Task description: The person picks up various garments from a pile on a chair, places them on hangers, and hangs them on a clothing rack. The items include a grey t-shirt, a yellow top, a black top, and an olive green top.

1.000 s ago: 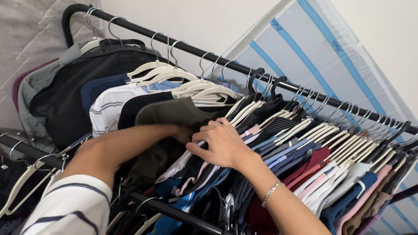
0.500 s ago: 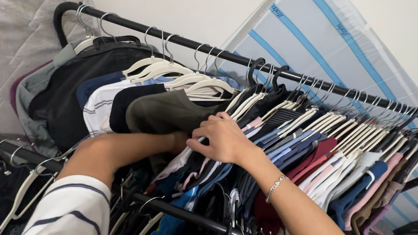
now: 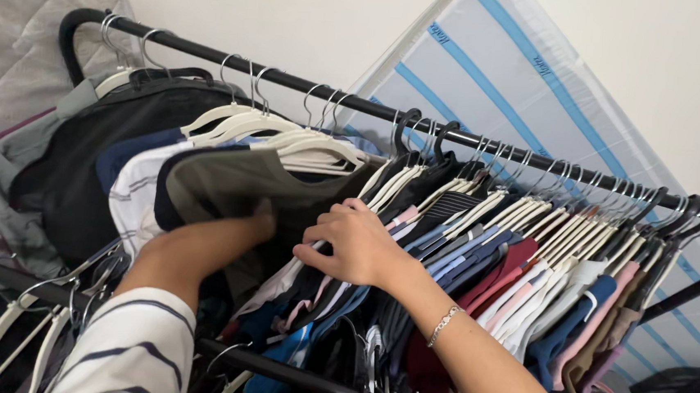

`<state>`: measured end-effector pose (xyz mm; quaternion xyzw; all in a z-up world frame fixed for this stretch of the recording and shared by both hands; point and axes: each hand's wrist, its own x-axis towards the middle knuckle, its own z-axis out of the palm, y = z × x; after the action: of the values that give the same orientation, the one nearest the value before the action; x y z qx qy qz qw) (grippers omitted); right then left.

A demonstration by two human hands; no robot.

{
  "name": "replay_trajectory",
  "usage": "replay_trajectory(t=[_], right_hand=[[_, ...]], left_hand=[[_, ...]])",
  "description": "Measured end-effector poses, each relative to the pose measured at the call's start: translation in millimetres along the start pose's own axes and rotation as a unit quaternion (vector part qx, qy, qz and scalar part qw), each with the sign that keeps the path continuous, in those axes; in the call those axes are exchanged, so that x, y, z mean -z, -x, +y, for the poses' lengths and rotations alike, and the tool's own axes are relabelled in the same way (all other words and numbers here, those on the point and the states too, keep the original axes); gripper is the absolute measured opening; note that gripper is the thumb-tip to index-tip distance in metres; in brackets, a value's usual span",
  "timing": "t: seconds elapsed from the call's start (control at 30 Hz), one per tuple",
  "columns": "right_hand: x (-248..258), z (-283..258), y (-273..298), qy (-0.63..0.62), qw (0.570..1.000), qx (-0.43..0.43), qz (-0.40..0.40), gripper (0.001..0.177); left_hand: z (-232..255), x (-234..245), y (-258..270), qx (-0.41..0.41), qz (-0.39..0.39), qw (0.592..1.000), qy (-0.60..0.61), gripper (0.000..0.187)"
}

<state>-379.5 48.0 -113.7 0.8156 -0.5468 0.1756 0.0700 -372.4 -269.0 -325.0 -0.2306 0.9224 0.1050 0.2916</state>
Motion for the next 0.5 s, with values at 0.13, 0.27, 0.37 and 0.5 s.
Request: replay_trajectory(t=[0.13, 0.27, 0.37, 0.5], right_hand=[[1, 2, 0, 0.009, 1.000, 0.002, -0.001, 0.030], [-1, 0, -3, 0.012, 1.000, 0.001, 0.001, 0.030], [-1, 0, -9, 0.024, 1.000, -0.006, -0.015, 0.029], [-3, 1, -11, 0.029, 0.999, 0.010, 0.010, 0.027]], left_hand=[[-35, -13, 21, 0.059, -0.017, 0.998, -0.011, 0.046], [-42, -37, 39, 0.078, -0.063, 0.995, -0.027, 0.045], [-8, -52, 30, 0.006, -0.061, 0.998, 0.003, 0.044], [24, -46, 14, -0.054, -0.053, 0.996, 0.036, 0.043]])
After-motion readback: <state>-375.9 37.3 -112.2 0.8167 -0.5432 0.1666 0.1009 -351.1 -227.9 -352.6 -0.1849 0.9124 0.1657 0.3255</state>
